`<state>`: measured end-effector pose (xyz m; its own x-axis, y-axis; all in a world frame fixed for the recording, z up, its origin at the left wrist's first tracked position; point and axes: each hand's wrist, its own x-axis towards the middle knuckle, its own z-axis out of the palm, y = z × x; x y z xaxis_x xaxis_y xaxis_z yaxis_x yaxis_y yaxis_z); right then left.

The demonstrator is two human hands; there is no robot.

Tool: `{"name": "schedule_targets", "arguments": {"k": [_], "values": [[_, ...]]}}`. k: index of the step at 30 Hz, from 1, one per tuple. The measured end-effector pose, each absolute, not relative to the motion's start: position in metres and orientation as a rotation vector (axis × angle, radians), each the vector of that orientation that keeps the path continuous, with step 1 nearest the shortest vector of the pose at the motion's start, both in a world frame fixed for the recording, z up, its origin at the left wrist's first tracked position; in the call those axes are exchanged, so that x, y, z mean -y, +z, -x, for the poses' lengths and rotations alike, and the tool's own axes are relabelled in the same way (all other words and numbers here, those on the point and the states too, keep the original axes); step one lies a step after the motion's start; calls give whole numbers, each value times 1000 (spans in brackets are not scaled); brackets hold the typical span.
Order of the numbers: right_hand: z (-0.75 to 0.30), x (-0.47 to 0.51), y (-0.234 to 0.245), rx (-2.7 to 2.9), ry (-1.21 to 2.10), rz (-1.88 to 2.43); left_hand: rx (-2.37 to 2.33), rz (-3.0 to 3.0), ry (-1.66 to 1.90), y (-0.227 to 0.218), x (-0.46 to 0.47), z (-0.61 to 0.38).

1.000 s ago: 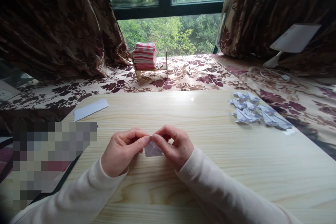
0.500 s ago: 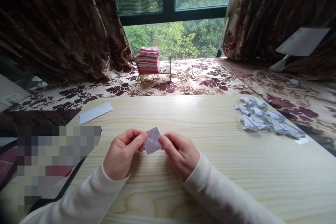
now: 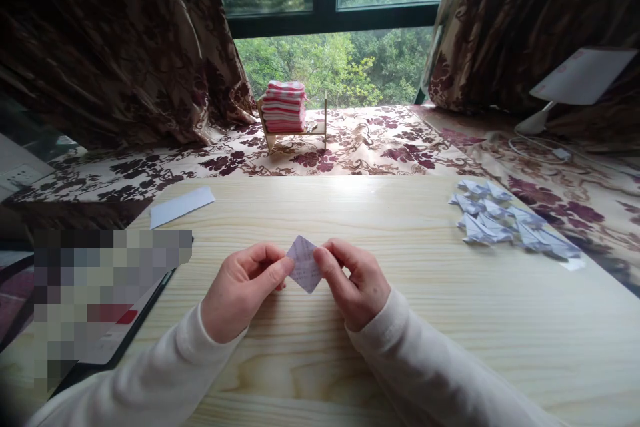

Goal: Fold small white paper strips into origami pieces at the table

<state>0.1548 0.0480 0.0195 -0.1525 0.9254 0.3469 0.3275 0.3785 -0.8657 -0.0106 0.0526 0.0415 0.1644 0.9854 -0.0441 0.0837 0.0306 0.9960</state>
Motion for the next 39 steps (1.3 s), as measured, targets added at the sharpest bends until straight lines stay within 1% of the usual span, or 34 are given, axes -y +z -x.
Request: {"name": "schedule_targets", "arguments": {"k": [2,7,18,22,27,33,39], "values": [[-155,-47,23,1738,759,1108,-1139,-1301,980,40,-52,10],[-151,-42,27,1900,760,1023,-1045,-1198,1024,37,-53,8],[-152,-41,21,1900,850,933,-1019,-1399,951,39,-46,13],[-152,-42,26,1901,872,952,-999,-1356,936,45,-47,14],[-152,-42,29,1918,858,943,-1068,-1471,1018,48,-50,15],[-153,-41,25,1909,838,935,-980,-1277,897,47,-52,17],[-155,-43,19,1761,772,1058,-990,-1411,862,39,-49,16]]}}
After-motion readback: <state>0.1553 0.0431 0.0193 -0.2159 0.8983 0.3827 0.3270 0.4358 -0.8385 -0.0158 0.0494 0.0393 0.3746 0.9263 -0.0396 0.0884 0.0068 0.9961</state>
